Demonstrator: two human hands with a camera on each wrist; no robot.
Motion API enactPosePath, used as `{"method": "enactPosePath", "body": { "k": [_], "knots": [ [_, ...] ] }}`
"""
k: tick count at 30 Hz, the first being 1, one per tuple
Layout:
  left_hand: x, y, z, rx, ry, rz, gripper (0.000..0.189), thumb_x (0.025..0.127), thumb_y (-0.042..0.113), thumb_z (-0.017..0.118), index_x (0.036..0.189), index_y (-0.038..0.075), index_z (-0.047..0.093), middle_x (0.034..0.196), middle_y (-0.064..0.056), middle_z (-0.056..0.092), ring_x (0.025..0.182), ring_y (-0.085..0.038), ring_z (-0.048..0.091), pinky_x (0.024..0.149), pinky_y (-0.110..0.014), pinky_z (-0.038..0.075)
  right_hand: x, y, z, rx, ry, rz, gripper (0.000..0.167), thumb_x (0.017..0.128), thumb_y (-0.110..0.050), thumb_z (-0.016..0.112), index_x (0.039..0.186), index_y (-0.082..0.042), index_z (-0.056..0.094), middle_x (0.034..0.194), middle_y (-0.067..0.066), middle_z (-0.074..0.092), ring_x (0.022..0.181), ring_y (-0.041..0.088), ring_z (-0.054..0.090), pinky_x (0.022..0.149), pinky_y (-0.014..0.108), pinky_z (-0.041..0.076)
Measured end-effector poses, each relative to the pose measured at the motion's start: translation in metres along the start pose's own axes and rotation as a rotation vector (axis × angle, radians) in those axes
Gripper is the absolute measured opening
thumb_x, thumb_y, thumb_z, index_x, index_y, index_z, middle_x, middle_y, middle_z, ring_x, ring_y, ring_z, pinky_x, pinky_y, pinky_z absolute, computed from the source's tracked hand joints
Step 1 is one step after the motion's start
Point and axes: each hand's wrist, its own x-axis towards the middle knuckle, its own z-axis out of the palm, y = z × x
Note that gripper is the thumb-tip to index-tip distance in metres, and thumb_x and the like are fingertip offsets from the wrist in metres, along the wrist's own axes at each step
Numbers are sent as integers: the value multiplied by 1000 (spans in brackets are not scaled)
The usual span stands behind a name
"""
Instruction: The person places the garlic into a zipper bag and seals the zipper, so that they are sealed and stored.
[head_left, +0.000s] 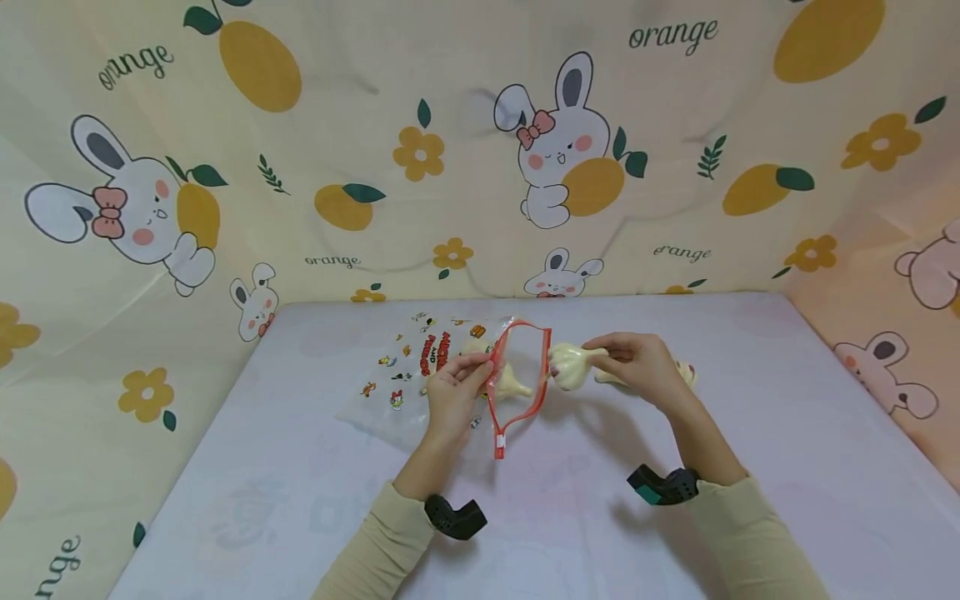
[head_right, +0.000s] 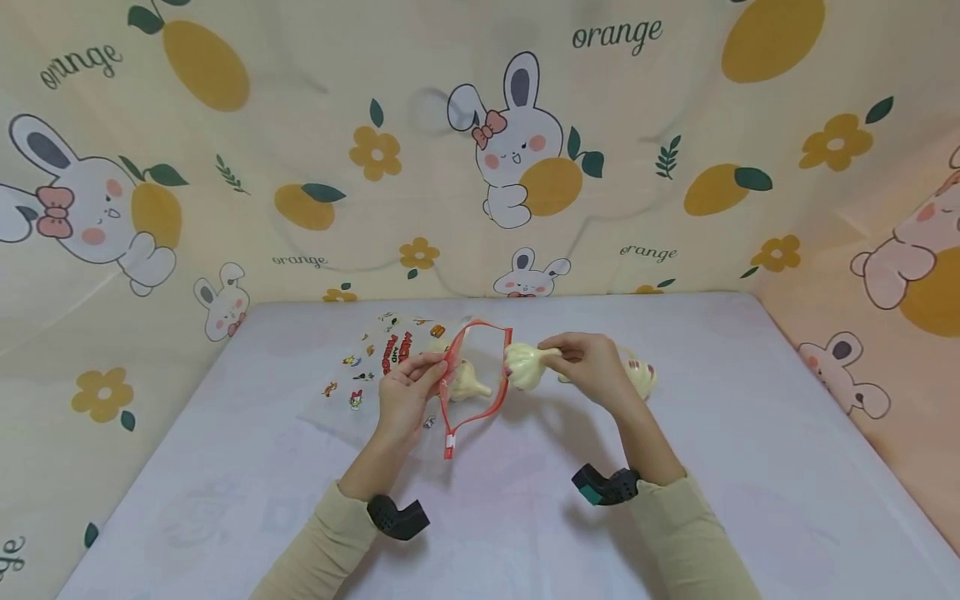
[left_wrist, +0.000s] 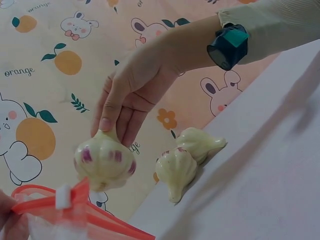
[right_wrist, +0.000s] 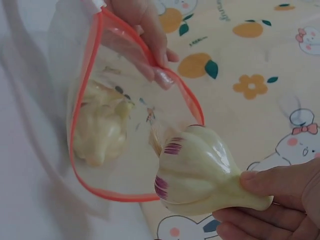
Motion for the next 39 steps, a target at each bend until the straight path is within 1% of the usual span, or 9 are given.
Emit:
{"method": "enactPosePath", "body": {
  "k": [2,6,11,15,22,27,30,35,39],
  "knots": [
    [0,0,0,3,2,-2,18,87,1,67,105,-3,68,94,-4,76,81,-7,73,78,-22,61,2,-1,1,0,3,16,25,88,-14,70,106,3,71,103,24,73,73,-15,58,65,9,50],
    [0,-1,-1,-4,3,-1,19,87,2,67,105,-4,67,94,-4,76,81,-7,74,77,-22,61,5,-2,5,21,10,14,25,88,-14,70,106,3,71,101,25,73,71,-11,58,62,11,50],
    [1,-3,-1,-14,-8,10,19,87,2,67,105,-5,67,94,-5,77,80,-8,74,76,-22,61,7,0,12,83,-3,22,24,88,-13,69,105,4,70,100,25,72,69,-5,59,58,14,50],
    [0,-4,-1,-20,-16,13,19,87,2,67,105,-5,67,93,-5,77,80,-7,74,75,-21,61,6,1,17,116,-19,30,24,88,-11,69,106,4,70,101,26,71,67,-6,58,57,16,50],
    [-1,-2,1,-17,-21,12,21,88,1,66,107,-7,66,95,-6,76,81,-7,74,76,-21,61,6,2,23,75,-14,51,24,89,-14,69,107,2,71,104,23,72,73,-7,59,65,14,50],
    [-1,-1,2,-2,-13,8,24,88,1,67,109,-8,65,96,-6,76,81,-7,74,77,-22,61,9,8,32,90,-10,42,22,88,-10,69,106,3,71,106,24,71,73,-8,59,67,12,51],
    [-2,-1,2,5,-7,8,24,88,1,66,110,-9,64,97,-8,76,82,-8,74,78,-23,61,10,10,37,84,-10,32,21,88,-9,69,105,3,71,105,24,72,74,-4,61,66,12,52],
    [-2,-1,2,12,-1,-5,22,87,1,66,108,-6,66,99,-9,76,83,-8,74,78,-23,61,10,10,40,37,2,44,20,87,-10,70,104,0,72,102,21,73,80,10,65,66,15,51],
    [-2,-2,2,7,-1,-7,20,87,1,67,107,-4,67,98,-7,76,82,-8,74,77,-22,61,10,11,41,36,1,55,20,87,-11,70,104,0,72,103,21,73,81,12,65,67,15,51]
  ]
}}
